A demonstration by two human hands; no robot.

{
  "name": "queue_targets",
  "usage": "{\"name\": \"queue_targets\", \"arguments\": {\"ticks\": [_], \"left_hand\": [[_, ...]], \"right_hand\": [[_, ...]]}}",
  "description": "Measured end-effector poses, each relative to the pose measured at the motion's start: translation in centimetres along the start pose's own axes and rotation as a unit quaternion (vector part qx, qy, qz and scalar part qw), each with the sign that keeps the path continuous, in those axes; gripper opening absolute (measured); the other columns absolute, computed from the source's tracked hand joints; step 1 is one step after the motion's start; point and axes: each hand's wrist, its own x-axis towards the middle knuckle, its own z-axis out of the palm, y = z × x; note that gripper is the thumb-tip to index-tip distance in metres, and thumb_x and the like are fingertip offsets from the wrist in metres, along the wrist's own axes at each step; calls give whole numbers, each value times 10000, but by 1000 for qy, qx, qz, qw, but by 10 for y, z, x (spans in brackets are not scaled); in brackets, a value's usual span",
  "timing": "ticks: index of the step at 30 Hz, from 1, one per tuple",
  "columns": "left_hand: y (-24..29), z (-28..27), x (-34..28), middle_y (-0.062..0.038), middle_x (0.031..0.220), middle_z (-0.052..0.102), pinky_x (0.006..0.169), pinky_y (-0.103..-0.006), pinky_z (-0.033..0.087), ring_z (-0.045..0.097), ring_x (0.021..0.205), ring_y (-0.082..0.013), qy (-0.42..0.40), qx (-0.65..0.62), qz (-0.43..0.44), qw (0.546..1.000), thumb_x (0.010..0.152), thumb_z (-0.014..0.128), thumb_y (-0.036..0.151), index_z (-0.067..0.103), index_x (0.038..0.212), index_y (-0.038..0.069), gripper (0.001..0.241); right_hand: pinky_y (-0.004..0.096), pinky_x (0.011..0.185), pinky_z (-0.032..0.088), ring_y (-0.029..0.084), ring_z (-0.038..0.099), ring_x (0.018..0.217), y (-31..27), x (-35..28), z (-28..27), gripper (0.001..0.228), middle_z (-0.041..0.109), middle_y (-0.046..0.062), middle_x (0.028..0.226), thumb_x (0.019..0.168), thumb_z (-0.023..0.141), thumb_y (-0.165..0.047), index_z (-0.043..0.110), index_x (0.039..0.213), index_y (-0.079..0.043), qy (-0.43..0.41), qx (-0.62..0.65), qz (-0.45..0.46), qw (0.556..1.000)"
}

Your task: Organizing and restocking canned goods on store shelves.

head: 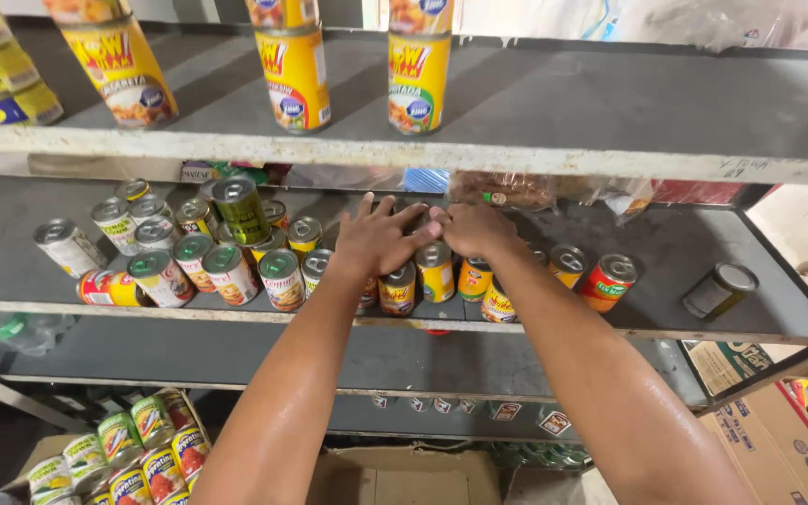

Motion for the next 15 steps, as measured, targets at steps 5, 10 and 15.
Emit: {"name": "queue_targets", "arguments": {"ticks": [5, 10, 15], "left_hand": [[-33, 11, 20, -119, 1591, 352, 1143, -665, 192, 242, 1488, -400, 61, -196, 2, 979, 994, 225, 633, 418, 1515, 286, 656], [-54, -3, -1, -219, 1403, 580, 1092, -569, 351, 520, 1325, -411, 204, -281, 19, 938, 1039, 386, 456, 588, 1376, 80, 544], [-59, -15, -32, -225, 1051, 691, 894, -469, 510, 659, 1017, -413, 243, -261, 72, 932, 924, 636, 156, 733, 1018, 9, 199]], "right_hand": [[559, 1101, 386, 449, 517, 1310, 34, 44, 23, 558, 583, 255, 1383, 1065, 348, -478, 607, 1322, -56, 94, 73, -123, 985], [512, 1068, 405, 446, 531, 1285, 35, 40, 8, 443, 604, 272, 1340, 1050, 457, -339, 583, 1314, -5, 163, 151, -230, 948], [435, 991, 490, 325, 675, 1140, 9, 9, -10, 341, 727, 179, 1175, 1015, 547, -295, 655, 1224, -49, 66, 170, -177, 967]]}}
